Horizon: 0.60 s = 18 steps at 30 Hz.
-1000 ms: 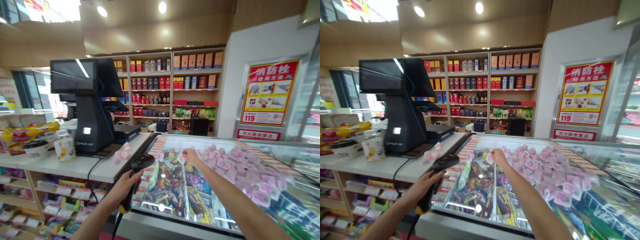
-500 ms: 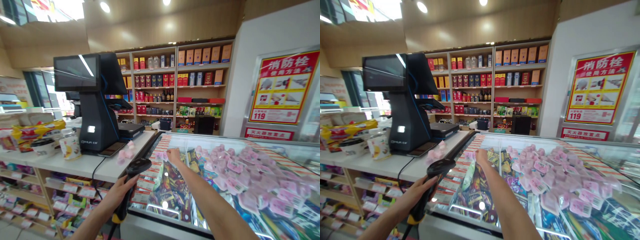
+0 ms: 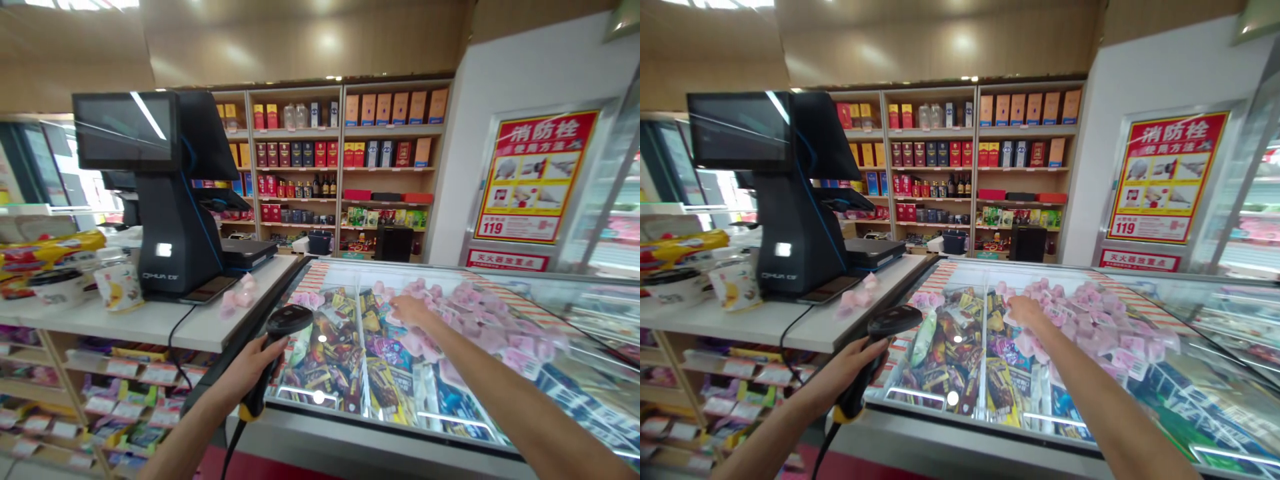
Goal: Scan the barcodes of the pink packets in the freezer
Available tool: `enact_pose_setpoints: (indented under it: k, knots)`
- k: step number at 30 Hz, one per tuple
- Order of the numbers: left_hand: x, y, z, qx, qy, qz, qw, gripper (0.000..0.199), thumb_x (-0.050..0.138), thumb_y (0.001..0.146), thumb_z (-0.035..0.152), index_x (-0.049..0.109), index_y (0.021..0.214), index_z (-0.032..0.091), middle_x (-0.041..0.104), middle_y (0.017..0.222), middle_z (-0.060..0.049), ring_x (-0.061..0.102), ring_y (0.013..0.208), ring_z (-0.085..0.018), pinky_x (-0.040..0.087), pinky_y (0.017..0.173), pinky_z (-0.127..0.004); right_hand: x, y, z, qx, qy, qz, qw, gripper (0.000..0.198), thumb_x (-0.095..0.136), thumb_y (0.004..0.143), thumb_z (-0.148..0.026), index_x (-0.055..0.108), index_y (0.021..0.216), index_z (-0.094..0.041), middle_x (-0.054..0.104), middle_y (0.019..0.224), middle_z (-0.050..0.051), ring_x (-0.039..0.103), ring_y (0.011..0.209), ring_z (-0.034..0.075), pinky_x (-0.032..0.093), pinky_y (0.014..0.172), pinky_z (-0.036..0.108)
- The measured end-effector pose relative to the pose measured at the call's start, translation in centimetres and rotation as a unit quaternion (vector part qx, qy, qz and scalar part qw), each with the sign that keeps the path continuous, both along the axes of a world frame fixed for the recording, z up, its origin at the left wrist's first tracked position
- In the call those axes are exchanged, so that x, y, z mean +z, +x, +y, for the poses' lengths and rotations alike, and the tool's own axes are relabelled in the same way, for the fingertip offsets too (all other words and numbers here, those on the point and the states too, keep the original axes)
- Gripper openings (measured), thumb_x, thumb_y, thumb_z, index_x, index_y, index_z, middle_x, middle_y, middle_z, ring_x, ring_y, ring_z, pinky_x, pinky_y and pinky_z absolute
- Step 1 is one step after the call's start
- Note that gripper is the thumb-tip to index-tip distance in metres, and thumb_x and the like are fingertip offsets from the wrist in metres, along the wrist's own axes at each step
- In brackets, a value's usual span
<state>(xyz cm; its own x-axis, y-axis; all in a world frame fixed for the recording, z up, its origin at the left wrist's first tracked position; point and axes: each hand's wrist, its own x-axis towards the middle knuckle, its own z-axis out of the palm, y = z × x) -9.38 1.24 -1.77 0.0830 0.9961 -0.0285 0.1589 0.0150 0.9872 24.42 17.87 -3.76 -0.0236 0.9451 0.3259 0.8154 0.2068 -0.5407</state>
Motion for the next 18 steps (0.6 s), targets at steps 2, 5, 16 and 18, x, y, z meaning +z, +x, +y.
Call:
enact_pose_setpoints:
  k: [2,5,16,18]
  knots:
    - [0.2,0.1,-0.3,0.007,-0.001,0.001,1.000,0.032,0.050,0.068,0.046,0.048,0.063,0.015,0.044,0.047,0.005,0.038,0.043,-0.007,0.030,0.042,-0.019,-0.5,-0.4,-0.3,-0.008,-0.017,0.067,0.998,0.010,0.060,0.056,-0.011,0.056,0.053,-0.020,0.060,0.062,0.005,0.054,0.083,0.025,0.037,0.075,0.037]
    - [0.5,0.0,-0.7,0.025,0.001,0.010,1.000,0.033,0.050,0.067,0.046,0.047,0.060,0.015,0.044,0.046,0.005,0.038,0.042,-0.006,0.029,0.041,-0.018,-0.6,-2.4,-0.4,0.000,-0.020,0.161,0.987,0.008,0.052,0.064,-0.017,0.058,0.069,-0.019,0.061,0.068,0.005,0.056,0.079,0.022,0.040,0.071,0.034]
    - [1.0,1.9,-1.1,-0.017,0.007,-0.009,1.000,0.032,0.050,0.068,0.047,0.050,0.068,0.014,0.048,0.053,0.003,0.041,0.043,-0.006,0.034,0.045,-0.020,-0.2,-9.9,-1.1,0.107,-0.187,0.646,0.733,0.012,0.042,0.072,-0.018,0.053,0.070,-0.018,0.059,0.054,-0.001,0.053,0.049,0.010,0.043,0.055,0.023]
    - [1.0,2.1,-1.0,-0.021,0.004,-0.006,1.000,0.033,0.050,0.068,0.047,0.050,0.068,0.014,0.047,0.052,0.003,0.041,0.043,-0.006,0.034,0.045,-0.020,-0.3,-10.0,-1.1,0.104,-0.189,0.650,0.729,0.011,0.043,0.072,-0.018,0.054,0.070,-0.018,0.059,0.053,-0.001,0.053,0.049,0.010,0.042,0.053,0.022]
